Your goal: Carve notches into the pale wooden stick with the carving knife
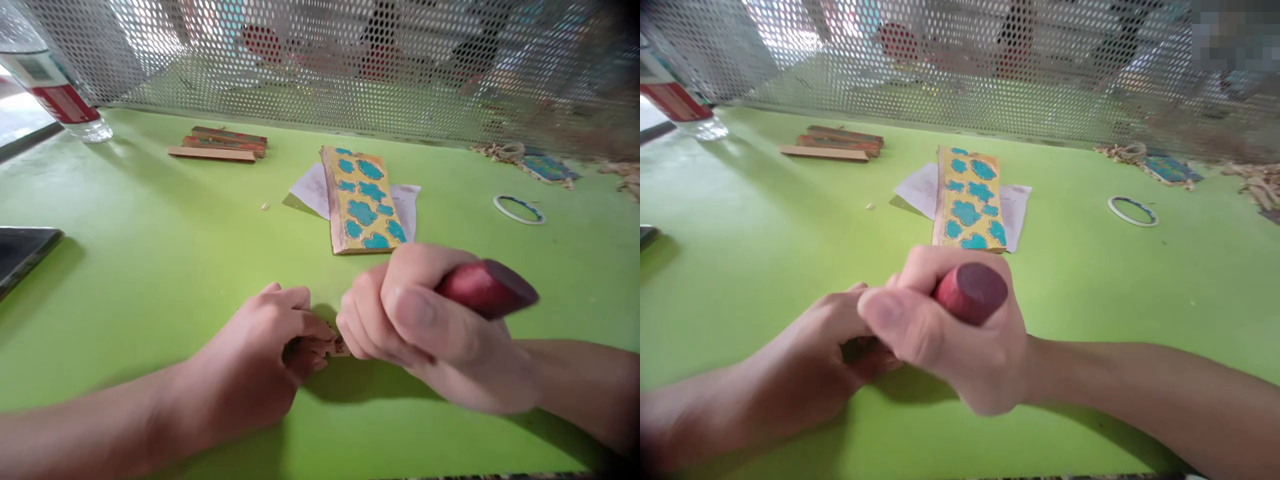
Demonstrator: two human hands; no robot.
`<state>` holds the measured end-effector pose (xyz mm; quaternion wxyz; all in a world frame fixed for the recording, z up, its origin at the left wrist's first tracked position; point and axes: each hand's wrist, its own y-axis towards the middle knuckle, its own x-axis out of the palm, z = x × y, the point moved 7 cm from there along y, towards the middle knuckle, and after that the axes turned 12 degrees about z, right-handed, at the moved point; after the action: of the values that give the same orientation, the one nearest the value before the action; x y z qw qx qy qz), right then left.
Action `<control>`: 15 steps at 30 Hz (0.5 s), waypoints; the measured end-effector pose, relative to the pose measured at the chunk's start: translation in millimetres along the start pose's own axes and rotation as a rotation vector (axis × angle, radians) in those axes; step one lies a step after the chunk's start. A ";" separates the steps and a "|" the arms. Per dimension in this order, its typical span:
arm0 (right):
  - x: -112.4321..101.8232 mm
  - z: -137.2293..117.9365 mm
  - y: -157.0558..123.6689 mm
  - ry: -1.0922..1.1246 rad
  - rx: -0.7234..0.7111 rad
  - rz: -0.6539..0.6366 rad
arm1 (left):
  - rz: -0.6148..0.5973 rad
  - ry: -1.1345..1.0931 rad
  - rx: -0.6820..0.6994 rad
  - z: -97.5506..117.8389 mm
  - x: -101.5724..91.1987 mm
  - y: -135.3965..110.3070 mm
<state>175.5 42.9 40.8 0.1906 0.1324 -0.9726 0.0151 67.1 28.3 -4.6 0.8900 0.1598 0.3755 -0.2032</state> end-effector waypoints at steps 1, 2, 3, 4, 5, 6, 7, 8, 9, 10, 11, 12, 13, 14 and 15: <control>-2.6 0.8 2.3 0.025 -0.011 0.012 | -0.028 -0.005 -0.020 -1.3 1.5 -0.2; -5.1 1.5 5.0 0.059 -0.026 0.021 | -0.058 -0.014 -0.043 -2.6 3.0 -0.4; -7.3 2.2 8.0 0.096 -0.041 0.025 | -0.072 -0.027 -0.061 -3.6 3.5 -0.2; -9.3 3.5 11.1 0.127 -0.046 0.029 | -0.064 -0.037 -0.073 -4.2 2.6 0.4; -11.3 5.5 14.1 0.150 -0.038 0.039 | -0.057 -0.045 -0.078 -4.3 1.9 1.0; -12.7 7.5 16.7 0.164 -0.025 0.047 | -0.053 -0.051 -0.078 -4.1 1.5 1.4; -13.9 9.4 18.9 0.172 -0.011 0.056 | -0.050 -0.055 -0.074 -3.7 1.2 1.7; -15.0 10.7 20.5 0.178 -0.002 0.069 | -0.045 -0.060 -0.065 -2.9 1.0 2.0; -15.9 11.2 21.7 0.182 -0.001 0.079 | -0.040 -0.061 -0.059 -2.4 0.8 2.1; -16.2 11.1 22.5 0.188 -0.008 0.083 | -0.033 -0.058 -0.055 -2.1 0.5 2.2; -16.4 10.9 23.0 0.194 -0.016 0.084 | -0.029 -0.051 -0.052 -2.0 0.4 2.1; -16.7 11.0 23.4 0.199 -0.019 0.088 | -0.025 -0.045 -0.051 -2.0 0.3 2.1; -17.4 11.8 23.7 0.202 -0.015 0.098 | -0.026 -0.038 -0.051 -2.3 0.4 2.0; -18.0 12.4 23.8 0.205 -0.012 0.106 | -0.027 -0.039 -0.045 -2.1 0.4 1.9; -18.5 13.0 23.7 0.208 -0.007 0.114 | -0.027 -0.038 -0.044 -2.3 0.2 1.8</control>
<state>180.9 69.4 22.4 0.2895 0.0739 -0.9536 0.0362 66.7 30.8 -6.0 0.8976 0.1310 0.3650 -0.2098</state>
